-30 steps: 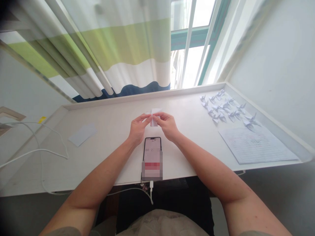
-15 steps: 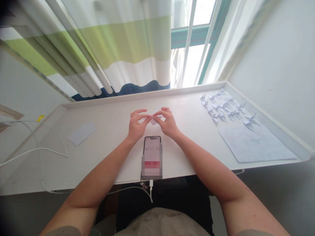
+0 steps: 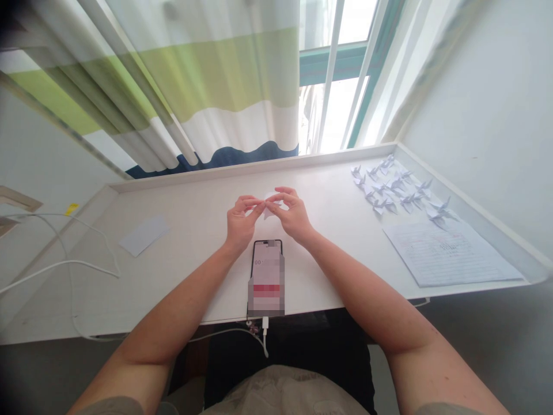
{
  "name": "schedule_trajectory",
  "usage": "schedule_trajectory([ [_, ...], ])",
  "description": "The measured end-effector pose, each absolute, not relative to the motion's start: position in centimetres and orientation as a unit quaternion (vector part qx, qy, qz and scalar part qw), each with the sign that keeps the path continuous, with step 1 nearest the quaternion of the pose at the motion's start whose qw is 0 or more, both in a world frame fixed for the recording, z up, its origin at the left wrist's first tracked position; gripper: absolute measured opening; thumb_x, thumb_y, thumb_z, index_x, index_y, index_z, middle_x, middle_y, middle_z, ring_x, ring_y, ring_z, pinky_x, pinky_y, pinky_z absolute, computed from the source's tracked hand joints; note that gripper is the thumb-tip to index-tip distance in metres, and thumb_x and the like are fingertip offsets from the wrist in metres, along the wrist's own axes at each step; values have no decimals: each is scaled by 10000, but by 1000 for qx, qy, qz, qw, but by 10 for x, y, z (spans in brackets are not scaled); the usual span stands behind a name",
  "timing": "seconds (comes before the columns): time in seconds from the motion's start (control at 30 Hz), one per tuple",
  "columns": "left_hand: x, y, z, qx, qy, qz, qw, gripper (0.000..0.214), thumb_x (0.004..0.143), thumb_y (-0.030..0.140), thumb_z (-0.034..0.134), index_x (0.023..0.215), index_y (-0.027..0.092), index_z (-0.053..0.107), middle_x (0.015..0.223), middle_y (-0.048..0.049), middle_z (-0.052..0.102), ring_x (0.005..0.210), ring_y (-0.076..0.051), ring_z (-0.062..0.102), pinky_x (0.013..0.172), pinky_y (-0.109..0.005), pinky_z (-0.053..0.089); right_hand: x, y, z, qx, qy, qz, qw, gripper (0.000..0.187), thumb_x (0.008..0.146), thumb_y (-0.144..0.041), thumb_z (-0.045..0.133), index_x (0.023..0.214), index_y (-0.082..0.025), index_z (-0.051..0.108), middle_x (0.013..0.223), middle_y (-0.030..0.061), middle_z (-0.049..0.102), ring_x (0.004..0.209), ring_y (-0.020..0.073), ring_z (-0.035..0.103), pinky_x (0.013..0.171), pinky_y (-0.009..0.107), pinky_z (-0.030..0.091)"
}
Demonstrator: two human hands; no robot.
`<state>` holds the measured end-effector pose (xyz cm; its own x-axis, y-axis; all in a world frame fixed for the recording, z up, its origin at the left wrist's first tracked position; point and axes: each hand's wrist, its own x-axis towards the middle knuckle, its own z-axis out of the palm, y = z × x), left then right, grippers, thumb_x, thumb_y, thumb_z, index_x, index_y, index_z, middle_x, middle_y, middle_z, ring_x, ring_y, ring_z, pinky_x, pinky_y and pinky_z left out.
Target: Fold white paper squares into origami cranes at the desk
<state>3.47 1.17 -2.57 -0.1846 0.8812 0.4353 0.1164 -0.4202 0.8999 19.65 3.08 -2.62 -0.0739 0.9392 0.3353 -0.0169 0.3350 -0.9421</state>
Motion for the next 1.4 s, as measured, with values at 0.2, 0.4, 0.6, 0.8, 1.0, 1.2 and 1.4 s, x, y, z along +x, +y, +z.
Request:
schedule_trajectory([
  [0.2, 31, 9, -18, 586, 390, 622, 343, 243, 856, 492, 893, 886, 264, 814, 1265, -90, 775, 1351, -278, 640, 1219, -518, 416, 201, 29, -21, -364, -603, 460, 540, 385, 800, -672, 883, 878, -297, 841, 1301, 91, 630, 1293, 324, 618, 1131, 536, 487],
  [0.4, 30, 6, -14, 599, 376, 617, 345, 245, 868, 486, 885, 875, 257, 797, 1235, -100, 808, 1435, -302, 610, 1257, -568, 393, 202, 29, -21, -389, -625, 400, 546, 370, 807, -663, 882, 877, -302, 840, 1220, 85, 642, 1288, 329, 608, 1176, 568, 433],
  [0.6, 29, 7, -16, 615, 371, 627, 302, 197, 886, 460, 875, 886, 272, 816, 1088, -82, 823, 1309, -290, 669, 1216, -550, 439, 204, 26, -16, -394, -652, 323, 562, 313, 856, -637, 857, 841, -326, 827, 1202, 77, 681, 1267, 330, 594, 1168, 579, 424],
  [0.8, 29, 8, -16, 620, 364, 635, 282, 202, 881, 467, 876, 884, 272, 820, 1003, -74, 791, 1183, -284, 705, 1147, -505, 486, 201, 20, -10, -333, -654, 377, 565, 273, 932, -593, 800, 889, -323, 803, 992, 44, 786, 1036, 279, 689, 1060, 533, 500],
  [1.0, 29, 7, -18, 606, 377, 631, 305, 218, 886, 488, 863, 904, 276, 816, 1010, -59, 774, 1050, -242, 718, 1041, -426, 527, 198, 19, -12, -337, -640, 401, 561, 292, 914, -616, 806, 895, -325, 820, 979, 35, 803, 999, 268, 715, 1027, 526, 535],
  [1.2, 30, 8, -21, 588, 392, 634, 312, 218, 891, 477, 860, 908, 266, 811, 1008, -58, 761, 1021, -224, 712, 985, -392, 544, 196, 17, -13, -347, -624, 413, 565, 346, 885, -634, 829, 899, -293, 772, 941, 36, 786, 960, 248, 720, 1003, 526, 579],
  [1.4, 31, 7, -22, 572, 402, 637, 324, 205, 908, 437, 846, 908, 238, 796, 1131, -78, 776, 1112, -233, 723, 1015, -401, 571, 197, 13, -11, -330, -668, 381, 547, 288, 936, -581, 802, 907, -295, 799, 1092, 75, 794, 1066, 270, 737, 1025, 530, 582],
])
